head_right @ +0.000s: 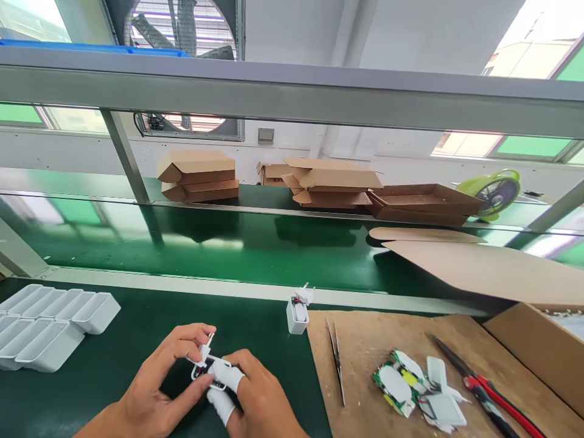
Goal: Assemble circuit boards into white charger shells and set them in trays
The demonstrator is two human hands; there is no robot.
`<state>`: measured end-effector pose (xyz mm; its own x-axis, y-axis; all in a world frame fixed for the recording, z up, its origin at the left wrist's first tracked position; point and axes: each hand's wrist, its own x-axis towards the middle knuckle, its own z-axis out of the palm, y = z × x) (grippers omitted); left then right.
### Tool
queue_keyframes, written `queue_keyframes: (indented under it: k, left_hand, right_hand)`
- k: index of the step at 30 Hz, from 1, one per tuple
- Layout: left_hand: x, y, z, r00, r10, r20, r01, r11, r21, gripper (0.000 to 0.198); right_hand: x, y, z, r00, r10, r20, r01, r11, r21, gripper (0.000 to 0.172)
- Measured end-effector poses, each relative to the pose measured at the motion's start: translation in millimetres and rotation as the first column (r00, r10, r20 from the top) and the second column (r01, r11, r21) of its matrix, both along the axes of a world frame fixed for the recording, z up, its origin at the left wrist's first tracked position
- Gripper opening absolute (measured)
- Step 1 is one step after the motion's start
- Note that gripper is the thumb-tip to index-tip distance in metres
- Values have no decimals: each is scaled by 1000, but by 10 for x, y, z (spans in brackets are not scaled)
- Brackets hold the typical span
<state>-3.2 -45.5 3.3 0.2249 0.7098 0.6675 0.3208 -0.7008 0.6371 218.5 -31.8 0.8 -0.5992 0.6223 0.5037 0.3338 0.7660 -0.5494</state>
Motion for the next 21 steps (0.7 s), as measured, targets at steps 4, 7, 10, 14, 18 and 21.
queue_keyframes:
  k: [4, 7, 10, 14, 18, 21]
  left_hand:
    - [-46, 23, -10, 1000, -16, 2, 16, 999, -41, 30]
    - [-79, 46, -49, 1000, -1, -18, -1, 996, -87, 27]
    - [-91, 34, -104, 992, 100, -77, -106, 991, -76, 66]
    - [-26, -33, -139, 977, 108, -185, -108, 994, 8, 104]
    - [88, -96, -118, 994, 52, -93, -52, 999, 2, 74]
    - [123, -115, -97, 996, 66, -58, -67, 998, -15, 71]
  right_hand:
    - [8, 13, 19, 996, -20, 87, 19, 1000, 16, 42]
    - [9, 38, 23, 996, -6, 87, 3, 999, 39, 38]
    - [-9, 60, 65, 997, -15, -81, -4, 972, -234, 30]
    - [-77, 45, 157, 892, -254, -374, -218, 483, -848, 42]
    - [-157, 6, 177, 806, -360, -470, -416, 220, -882, 60]
    - [-191, 9, 99, 781, -403, -477, -432, 202, -879, 60]
